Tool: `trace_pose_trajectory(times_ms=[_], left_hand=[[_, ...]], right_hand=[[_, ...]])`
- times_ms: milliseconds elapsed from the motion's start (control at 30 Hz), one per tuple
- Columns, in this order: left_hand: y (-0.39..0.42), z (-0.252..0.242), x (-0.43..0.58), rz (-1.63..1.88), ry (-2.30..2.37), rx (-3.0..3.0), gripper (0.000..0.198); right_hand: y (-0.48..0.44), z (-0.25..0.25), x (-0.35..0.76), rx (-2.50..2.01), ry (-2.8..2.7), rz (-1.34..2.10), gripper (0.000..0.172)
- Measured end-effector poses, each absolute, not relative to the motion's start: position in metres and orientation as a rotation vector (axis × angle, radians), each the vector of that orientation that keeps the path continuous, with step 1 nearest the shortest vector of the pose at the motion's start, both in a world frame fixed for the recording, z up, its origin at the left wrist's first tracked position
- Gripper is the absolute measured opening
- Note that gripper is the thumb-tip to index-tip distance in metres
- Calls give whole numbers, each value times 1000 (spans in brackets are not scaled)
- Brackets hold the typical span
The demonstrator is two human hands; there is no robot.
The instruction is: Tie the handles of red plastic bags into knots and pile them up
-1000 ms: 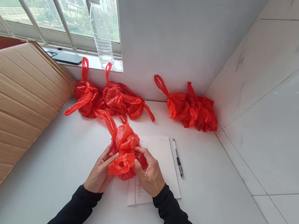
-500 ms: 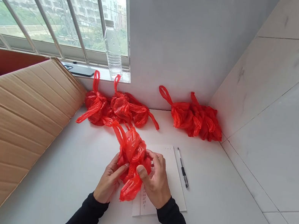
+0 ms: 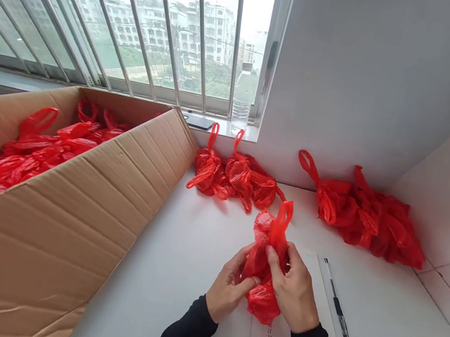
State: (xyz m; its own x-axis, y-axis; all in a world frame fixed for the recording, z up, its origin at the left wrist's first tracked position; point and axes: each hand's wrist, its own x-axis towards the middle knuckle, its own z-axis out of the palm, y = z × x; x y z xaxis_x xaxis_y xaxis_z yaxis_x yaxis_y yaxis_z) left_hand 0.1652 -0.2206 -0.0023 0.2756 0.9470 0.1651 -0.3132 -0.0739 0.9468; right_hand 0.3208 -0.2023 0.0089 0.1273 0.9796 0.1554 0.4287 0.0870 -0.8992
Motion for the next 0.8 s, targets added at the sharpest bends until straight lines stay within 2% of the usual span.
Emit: trace_pose_trajectory(times_ms=[67, 300, 467, 633, 800], left_hand=[[-220, -1, 163, 1189, 716, 1173, 60], [-208, -6, 158, 1216, 746, 865, 57], [-203, -8, 157, 1217, 753, 852, 53], [-201, -7, 155, 1223, 755, 849, 52], [-199, -8, 156, 1216, 753, 850, 52]], right_hand=[[-189, 14, 326, -1440, -1413, 774, 34], [-127, 60, 333, -1378, -1373, 358, 37], [-51, 93, 324, -1399, -1367, 220, 38], [3, 92, 307, -1460, -1535, 295, 35], [4, 82, 330, -1630, -1494, 147, 31]])
